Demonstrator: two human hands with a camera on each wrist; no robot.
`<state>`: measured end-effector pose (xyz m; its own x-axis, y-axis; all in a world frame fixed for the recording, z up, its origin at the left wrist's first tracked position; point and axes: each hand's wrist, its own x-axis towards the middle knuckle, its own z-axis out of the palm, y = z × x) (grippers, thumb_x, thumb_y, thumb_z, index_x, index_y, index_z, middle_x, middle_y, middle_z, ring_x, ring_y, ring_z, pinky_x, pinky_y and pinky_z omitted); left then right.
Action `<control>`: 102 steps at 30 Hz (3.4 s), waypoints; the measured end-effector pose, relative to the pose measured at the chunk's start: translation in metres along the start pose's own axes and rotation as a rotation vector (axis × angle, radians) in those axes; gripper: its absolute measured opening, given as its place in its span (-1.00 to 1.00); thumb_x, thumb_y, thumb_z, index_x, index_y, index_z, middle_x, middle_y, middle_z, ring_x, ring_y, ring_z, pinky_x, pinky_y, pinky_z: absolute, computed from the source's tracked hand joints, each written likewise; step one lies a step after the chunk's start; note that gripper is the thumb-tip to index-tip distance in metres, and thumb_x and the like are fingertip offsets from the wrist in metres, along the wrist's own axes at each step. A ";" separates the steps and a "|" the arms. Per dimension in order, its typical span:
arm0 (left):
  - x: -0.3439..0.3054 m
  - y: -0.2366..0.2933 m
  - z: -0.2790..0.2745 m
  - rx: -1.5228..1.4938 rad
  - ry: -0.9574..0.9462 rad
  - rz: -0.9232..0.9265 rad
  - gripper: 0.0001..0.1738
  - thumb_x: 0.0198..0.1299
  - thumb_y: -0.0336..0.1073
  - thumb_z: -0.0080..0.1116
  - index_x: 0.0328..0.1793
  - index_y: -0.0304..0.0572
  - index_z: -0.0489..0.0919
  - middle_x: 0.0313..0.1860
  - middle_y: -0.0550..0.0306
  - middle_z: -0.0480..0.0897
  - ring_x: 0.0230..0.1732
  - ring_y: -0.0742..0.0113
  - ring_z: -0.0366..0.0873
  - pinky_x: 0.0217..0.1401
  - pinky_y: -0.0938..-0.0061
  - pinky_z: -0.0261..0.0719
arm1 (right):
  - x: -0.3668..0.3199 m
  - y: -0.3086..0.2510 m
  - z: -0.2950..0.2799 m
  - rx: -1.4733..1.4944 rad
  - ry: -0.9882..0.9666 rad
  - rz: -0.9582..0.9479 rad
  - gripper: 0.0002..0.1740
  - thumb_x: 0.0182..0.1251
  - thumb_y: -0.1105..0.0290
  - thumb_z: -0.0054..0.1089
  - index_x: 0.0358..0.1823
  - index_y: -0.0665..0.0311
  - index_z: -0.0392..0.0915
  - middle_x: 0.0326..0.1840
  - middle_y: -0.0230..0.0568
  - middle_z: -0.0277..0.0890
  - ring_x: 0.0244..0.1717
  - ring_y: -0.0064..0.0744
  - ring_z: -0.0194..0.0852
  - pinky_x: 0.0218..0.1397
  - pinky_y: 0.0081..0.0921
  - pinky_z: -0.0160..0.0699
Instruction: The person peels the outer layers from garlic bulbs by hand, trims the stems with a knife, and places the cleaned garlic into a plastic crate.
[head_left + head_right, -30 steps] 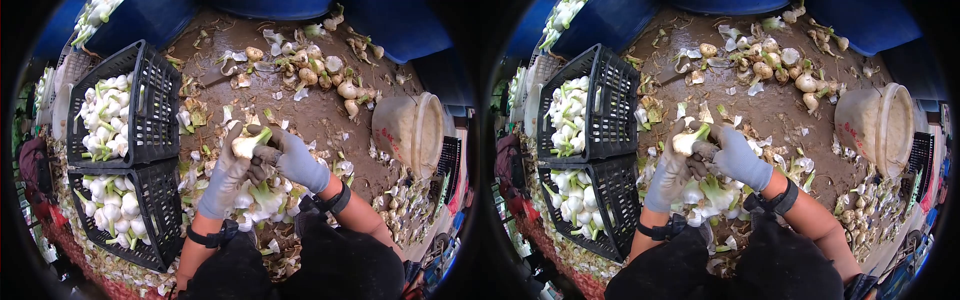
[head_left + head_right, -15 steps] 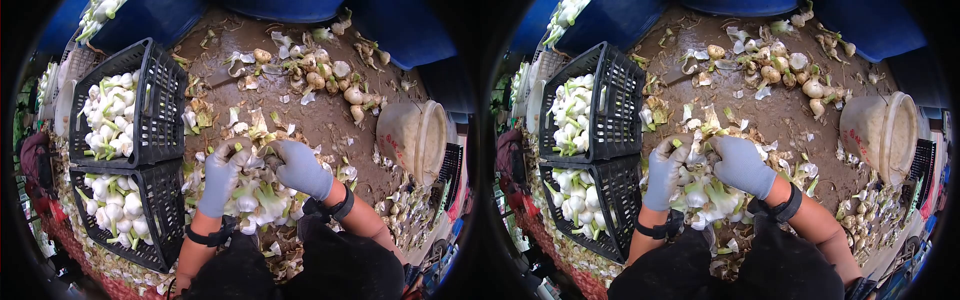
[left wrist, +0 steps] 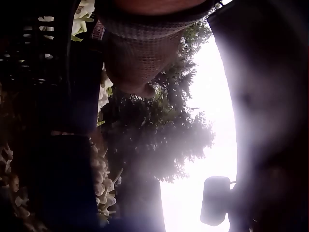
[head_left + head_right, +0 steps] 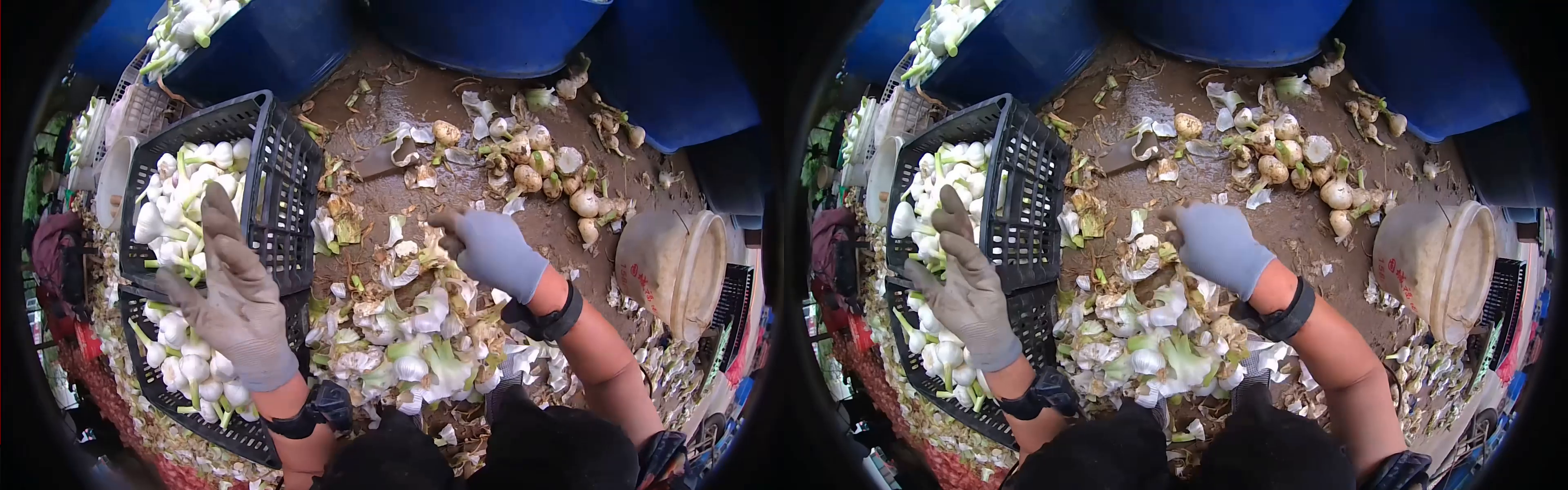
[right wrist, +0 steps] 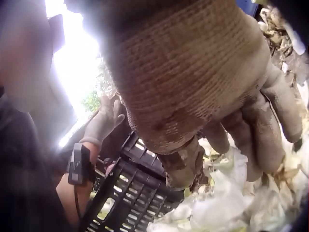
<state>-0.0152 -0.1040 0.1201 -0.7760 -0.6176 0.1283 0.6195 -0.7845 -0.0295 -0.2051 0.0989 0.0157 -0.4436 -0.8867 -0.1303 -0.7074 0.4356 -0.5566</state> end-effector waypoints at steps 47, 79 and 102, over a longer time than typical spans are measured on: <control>-0.082 -0.073 -0.085 1.465 0.392 -0.688 -0.35 0.26 0.09 0.24 0.23 -0.28 0.42 -0.21 0.07 0.65 -0.35 0.41 0.62 -0.35 0.58 0.60 | -0.046 -0.033 0.015 0.812 -0.079 0.290 -0.72 0.32 0.34 0.24 -0.05 0.39 0.62 -0.40 -0.21 0.66 -0.38 -0.56 0.55 -0.30 -0.45 0.51; -0.075 -0.106 -0.094 1.307 0.409 -0.495 -0.64 0.14 -0.32 0.37 0.02 -0.26 0.53 -0.13 0.14 0.52 -0.19 0.44 0.59 -0.33 0.64 0.64 | -0.083 -0.034 0.012 0.338 -0.063 0.120 -0.64 0.02 0.42 0.18 -0.10 0.36 0.48 -0.33 0.10 0.56 -0.22 0.17 0.57 -0.14 -0.05 0.55; -0.088 -0.124 -0.114 1.501 0.297 -0.219 -0.77 0.22 -0.47 0.27 0.01 -0.27 0.66 0.32 -0.01 0.41 0.14 0.38 0.52 -0.01 0.59 0.60 | -0.072 -0.032 0.012 -0.086 -0.030 0.131 -0.71 -0.01 0.40 0.18 -0.17 0.17 0.48 -0.55 -0.13 0.54 -0.46 -0.05 0.58 -0.42 -0.15 0.41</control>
<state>-0.0373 0.0415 0.0000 -0.7464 -0.6337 -0.2032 -0.1010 -0.1940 0.9758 -0.1438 0.1467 0.0329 -0.5195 -0.8250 -0.2227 -0.6894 0.5586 -0.4612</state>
